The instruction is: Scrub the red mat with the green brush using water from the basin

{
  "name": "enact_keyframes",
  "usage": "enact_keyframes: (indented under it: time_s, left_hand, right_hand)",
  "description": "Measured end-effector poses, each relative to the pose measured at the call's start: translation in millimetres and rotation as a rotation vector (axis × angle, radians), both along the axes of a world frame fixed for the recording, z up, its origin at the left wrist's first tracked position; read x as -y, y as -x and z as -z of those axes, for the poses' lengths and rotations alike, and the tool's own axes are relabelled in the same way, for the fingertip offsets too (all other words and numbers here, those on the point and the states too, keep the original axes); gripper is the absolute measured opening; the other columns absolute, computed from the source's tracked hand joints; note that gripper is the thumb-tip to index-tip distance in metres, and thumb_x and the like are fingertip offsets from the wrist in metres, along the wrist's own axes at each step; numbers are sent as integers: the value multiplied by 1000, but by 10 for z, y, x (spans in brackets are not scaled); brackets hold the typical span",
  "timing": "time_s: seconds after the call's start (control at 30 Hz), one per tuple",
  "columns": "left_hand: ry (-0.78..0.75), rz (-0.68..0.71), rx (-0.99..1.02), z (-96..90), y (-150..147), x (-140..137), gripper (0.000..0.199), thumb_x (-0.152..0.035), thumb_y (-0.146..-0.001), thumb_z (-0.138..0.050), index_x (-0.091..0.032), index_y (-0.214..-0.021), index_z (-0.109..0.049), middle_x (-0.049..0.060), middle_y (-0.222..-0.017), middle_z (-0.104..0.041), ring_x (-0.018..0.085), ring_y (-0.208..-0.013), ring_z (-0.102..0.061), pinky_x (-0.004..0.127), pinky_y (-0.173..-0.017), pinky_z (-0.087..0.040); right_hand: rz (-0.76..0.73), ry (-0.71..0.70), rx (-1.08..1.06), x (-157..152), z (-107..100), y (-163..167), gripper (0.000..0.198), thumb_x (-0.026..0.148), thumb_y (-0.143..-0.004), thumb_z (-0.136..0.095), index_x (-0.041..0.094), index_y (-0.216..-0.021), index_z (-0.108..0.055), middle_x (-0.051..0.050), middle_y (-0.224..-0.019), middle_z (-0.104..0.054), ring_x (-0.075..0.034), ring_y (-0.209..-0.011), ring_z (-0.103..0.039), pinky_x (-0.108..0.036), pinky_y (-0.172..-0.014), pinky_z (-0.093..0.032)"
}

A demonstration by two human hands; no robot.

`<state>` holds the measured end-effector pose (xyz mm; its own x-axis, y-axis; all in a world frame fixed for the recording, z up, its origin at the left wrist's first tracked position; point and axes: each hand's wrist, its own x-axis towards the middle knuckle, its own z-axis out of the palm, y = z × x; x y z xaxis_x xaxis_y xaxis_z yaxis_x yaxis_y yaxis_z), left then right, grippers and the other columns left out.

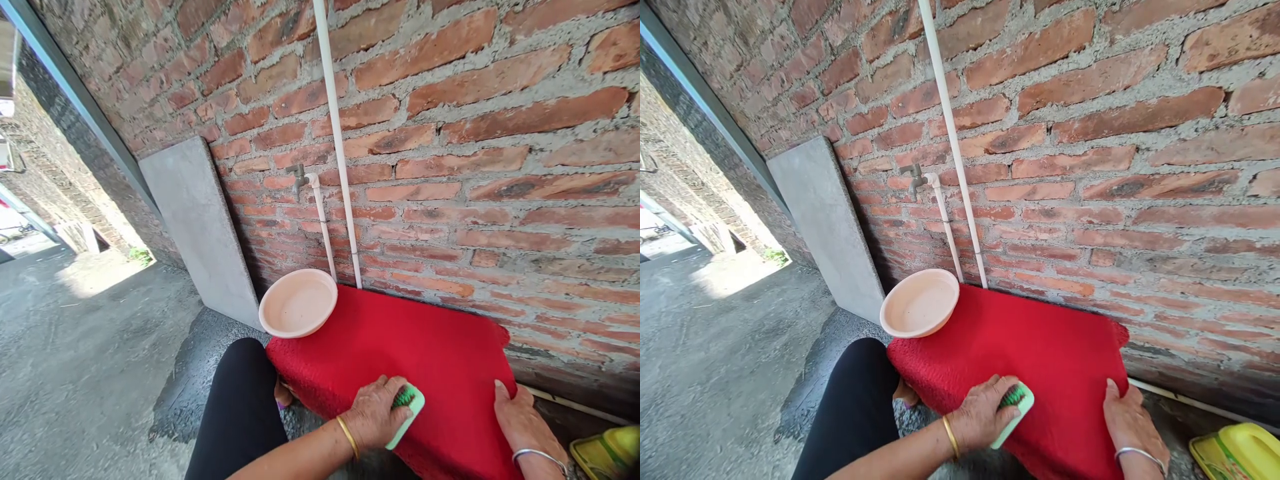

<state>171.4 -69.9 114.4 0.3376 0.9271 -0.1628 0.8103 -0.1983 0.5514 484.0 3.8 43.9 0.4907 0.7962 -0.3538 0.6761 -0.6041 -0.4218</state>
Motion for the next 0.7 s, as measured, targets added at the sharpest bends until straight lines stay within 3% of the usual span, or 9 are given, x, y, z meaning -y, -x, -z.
enact_keyframes:
  time_s: [0.1, 0.27, 0.43, 0.6, 0.7]
  left_hand:
    - [-31, -151, -1, -60, 246, -165, 48, -41, -95, -50, -31, -141, -47, 4, -132, -61, 21, -118, -59, 34, -105, -46]
    - [-99, -312, -303, -101, 579, -382, 49, -36, -98, -44, -24, -146, -41, 11, -133, -58, 24, -117, -60, 35, -101, -47]
    - [-67, -178, -310, -47, 246, -206, 49, -38, -98, -44, -25, -145, -42, 10, -132, -59, 26, -116, -60, 38, -100, -48]
    - [-12, 84, -100, -20, -165, 15, 52, -47, -93, -51, -33, -143, -44, 6, -135, -58, 29, -119, -58, 44, -102, -48]
    - [45, 3, 43, -49, -87, -67, 50, -45, -92, -52, -34, -141, -47, 2, -133, -61, 23, -118, -59, 37, -104, -47]
  right_hand:
    - [9, -16, -1, 12, -18, 20, 86, 66, -92, -5, 7, -144, -39, -32, -123, -63, -40, -110, -67, -57, -93, -49]
    - [9, -20, -1, 29, -58, 58, 86, 65, -92, -4, 7, -144, -40, -33, -123, -63, -40, -110, -66, -57, -96, -48]
    - [0, -6, -21, 30, -71, 53, 85, 64, -92, -4, 7, -145, -38, -31, -126, -62, -38, -112, -66, -54, -97, -47]
    - [6, 1, -15, 38, -110, 61, 84, 63, -92, -3, 6, -144, -37, -33, -127, -61, -38, -113, -66, -55, -97, -48]
    - [-1, 9, -20, 47, -136, 78, 83, 63, -92, -5, 6, -145, -37, -32, -129, -60, -38, -116, -64, -55, -98, -48]
